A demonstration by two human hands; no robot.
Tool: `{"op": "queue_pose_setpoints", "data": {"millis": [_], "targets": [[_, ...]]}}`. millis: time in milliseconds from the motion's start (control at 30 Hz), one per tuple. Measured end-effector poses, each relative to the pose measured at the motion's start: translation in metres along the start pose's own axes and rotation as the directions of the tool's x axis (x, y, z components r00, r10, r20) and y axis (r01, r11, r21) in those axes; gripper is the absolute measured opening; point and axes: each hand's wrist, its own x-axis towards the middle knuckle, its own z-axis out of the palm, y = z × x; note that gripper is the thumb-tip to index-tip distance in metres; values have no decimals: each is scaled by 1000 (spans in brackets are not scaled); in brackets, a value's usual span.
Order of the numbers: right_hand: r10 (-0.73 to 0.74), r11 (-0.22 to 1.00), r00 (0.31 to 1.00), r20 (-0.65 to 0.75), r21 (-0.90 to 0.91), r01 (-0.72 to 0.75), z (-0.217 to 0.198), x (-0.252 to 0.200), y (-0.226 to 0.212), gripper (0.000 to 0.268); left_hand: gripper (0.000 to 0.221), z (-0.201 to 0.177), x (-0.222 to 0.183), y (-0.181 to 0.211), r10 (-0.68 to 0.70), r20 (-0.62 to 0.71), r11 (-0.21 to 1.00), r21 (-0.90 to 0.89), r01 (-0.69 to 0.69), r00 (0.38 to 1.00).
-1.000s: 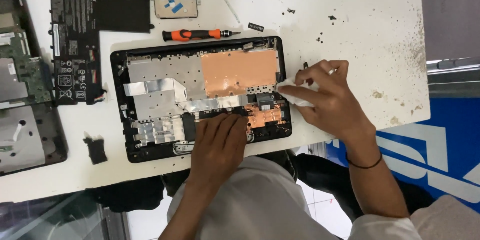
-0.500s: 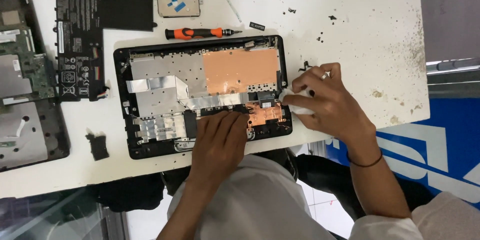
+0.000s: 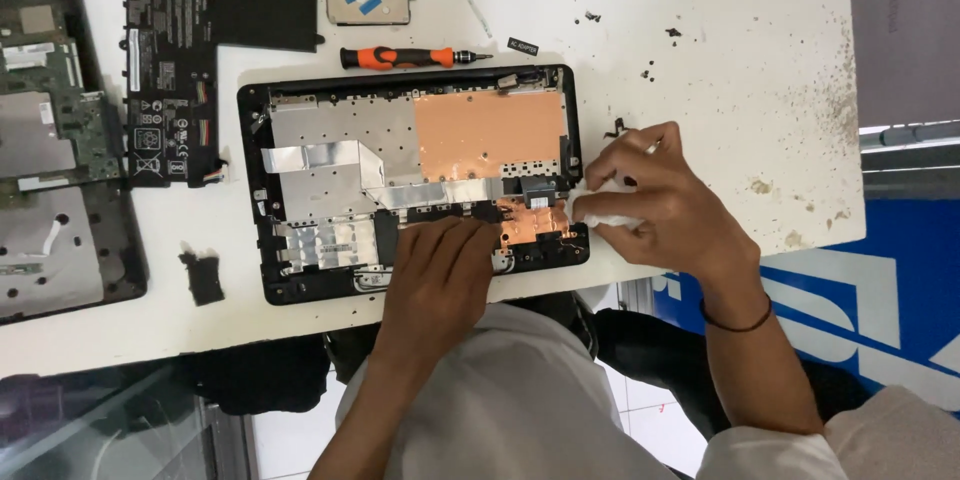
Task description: Cleaning internal laptop components and connecting ribbon cables during assembly.
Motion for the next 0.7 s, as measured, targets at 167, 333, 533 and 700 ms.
{"op": "queue_pose_setpoints", "data": {"millis": [167, 333, 533, 700], "targets": [[113, 989, 991, -75, -83, -119, 6, -14, 3, 29, 16, -16, -11, -7, -48, -39, 996, -73, 45, 998], [91, 995, 992, -88, -21, -93, 12, -5, -21, 39, 16, -32, -16, -12, -70, -23, 997, -27, 69, 997], [70, 991, 998, -4, -117, -70, 16, 2, -32, 29, 13, -21, -14, -7, -7, 27, 1000, -16, 7, 1000], [149, 970, 987, -60, -186, -157, 1, 4, -35, 29, 13, -25, -19, -14, 26, -15, 999, 27, -25, 1000]]}}
